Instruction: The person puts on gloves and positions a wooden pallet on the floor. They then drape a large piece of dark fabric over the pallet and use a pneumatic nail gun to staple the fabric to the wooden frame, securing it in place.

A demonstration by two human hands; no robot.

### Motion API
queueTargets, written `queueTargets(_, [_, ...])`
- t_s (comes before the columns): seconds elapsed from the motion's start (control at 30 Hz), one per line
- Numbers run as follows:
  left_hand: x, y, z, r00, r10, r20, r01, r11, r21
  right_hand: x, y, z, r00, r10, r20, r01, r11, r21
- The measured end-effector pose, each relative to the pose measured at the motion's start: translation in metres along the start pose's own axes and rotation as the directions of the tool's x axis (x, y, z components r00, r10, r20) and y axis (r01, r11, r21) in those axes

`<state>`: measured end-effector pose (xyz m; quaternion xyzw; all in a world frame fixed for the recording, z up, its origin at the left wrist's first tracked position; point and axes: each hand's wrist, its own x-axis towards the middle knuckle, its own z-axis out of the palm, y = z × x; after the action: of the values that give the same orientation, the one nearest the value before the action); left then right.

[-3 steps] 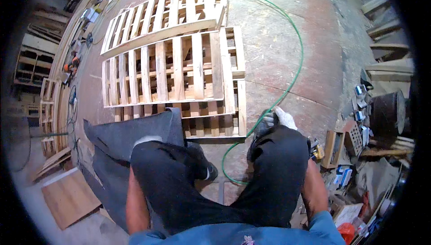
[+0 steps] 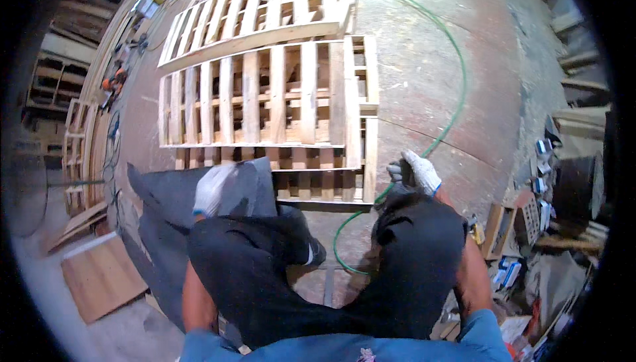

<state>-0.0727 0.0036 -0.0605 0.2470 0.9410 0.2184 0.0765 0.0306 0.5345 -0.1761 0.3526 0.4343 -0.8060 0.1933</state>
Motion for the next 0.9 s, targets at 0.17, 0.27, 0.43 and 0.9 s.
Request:
queueTargets(0.17, [0.045,0.010,0.037,0.960,-0.244,0.134,0.254,0.965,-0.063,0.066,-0.016,0.093,0.988,0.040,0.149,-0.026,0.995,-0.098])
queueTargets(0.27, [0.052,-0.012,0.074,0.861,-0.287,0.419,0.196,0.949,0.247,0.090,-0.040,0.113,0.975,-0.051,0.215,0.076,0.991,-0.112])
queueTargets(0.43, [-0.040,-0.059,0.114,0.639,-0.516,0.570,0.464,0.850,0.249,0.140,-0.041,0.132,0.967,-0.046,0.250,0.086,0.985,-0.149])
queueTargets(0.9, [0.039,-0.160,0.015,0.565,-0.767,-0.303,0.546,0.623,-0.560,0.154,-0.049,0.179,0.956,-0.253,0.146,0.291,0.859,-0.421])
